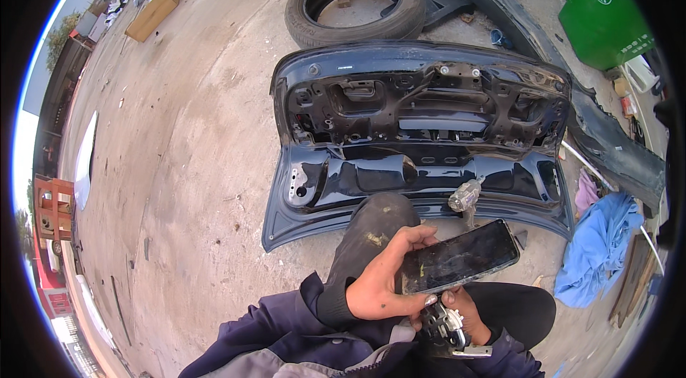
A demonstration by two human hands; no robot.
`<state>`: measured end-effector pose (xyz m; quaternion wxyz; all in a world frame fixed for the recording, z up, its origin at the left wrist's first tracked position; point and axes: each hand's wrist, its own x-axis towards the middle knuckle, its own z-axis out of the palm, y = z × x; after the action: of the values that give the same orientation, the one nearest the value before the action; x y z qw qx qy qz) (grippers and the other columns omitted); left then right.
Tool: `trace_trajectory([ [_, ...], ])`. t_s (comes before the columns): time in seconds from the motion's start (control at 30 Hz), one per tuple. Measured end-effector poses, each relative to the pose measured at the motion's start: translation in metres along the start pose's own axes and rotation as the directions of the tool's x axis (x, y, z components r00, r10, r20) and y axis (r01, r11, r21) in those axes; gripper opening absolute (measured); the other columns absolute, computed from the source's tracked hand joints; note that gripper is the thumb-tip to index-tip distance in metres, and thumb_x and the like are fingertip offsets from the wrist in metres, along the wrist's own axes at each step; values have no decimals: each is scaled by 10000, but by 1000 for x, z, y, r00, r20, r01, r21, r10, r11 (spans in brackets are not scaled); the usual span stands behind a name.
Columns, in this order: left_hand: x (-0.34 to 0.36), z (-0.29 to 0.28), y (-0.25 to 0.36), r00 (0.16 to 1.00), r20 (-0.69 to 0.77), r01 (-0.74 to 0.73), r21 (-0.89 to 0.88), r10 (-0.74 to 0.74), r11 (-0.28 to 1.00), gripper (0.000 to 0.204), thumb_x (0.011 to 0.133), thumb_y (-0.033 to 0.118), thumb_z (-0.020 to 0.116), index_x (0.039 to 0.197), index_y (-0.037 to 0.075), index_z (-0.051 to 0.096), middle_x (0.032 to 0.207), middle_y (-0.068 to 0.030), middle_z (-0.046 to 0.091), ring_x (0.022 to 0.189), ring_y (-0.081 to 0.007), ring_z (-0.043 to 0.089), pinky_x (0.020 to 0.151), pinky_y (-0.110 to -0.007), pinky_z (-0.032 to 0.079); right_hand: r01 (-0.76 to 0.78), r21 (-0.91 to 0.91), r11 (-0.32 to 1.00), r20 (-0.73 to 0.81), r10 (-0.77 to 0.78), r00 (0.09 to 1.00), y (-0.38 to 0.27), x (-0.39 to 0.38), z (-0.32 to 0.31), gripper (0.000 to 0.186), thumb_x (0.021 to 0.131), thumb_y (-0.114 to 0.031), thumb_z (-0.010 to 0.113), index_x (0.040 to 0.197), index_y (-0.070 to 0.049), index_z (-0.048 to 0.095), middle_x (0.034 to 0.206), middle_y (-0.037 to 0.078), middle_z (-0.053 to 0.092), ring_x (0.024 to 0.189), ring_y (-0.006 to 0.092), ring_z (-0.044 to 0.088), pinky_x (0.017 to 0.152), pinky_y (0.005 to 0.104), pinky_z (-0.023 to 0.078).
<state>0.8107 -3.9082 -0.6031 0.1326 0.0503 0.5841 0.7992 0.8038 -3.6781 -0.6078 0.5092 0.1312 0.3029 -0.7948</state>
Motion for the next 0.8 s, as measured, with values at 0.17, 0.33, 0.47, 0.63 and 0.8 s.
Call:
trace_trajectory([
  [0.17,-8,2,-1,999,-33,32,-86,-35,996,975,827,80,824,1627,19,271,1504,-156,455,1436,-247,419,1222,-379,308,-16,132,991,31,12,999,9,3,-6,535,1005,-452,729,1219,32,647,892,171,727,778,312,749,736,404,627],
  [0.33,-13,4,-5,996,-82,34,-97,-42,995,970,829,117,833,1619,5,282,1508,-160,451,1439,-251,417,1232,-380,287,21,71,997,56,-25,998,13,2,-12,509,1039,-445,689,1209,34,659,908,182,722,794,341,743,753,432,625],
  [0.47,-16,5,-7,991,-130,16,-89,-28,996,976,827,118,831,1622,1,278,1505,-165,445,1439,-251,417,1233,-378,281,36,95,995,19,-38,999,12,4,-13,423,1059,-364,664,1177,41,676,918,205,725,799,366,745,766,474,636],
  [0.63,-19,5,-5,993,-119,-5,-89,-6,996,986,823,92,831,1629,4,269,1509,-167,433,1440,-251,417,1231,-375,282,31,162,986,106,-49,993,10,4,-9,347,1097,-295,597,1091,43,673,961,235,718,870,389,747,804,516,643],
  [0.8,-23,8,0,988,-138,22,-306,-67,952,986,826,49,824,1634,17,259,1521,-166,419,1434,-245,421,1222,-375,297,61,259,964,55,-78,995,14,6,-7,506,1148,-409,465,916,5,641,907,231,694,837,395,723,770,527,624],
])
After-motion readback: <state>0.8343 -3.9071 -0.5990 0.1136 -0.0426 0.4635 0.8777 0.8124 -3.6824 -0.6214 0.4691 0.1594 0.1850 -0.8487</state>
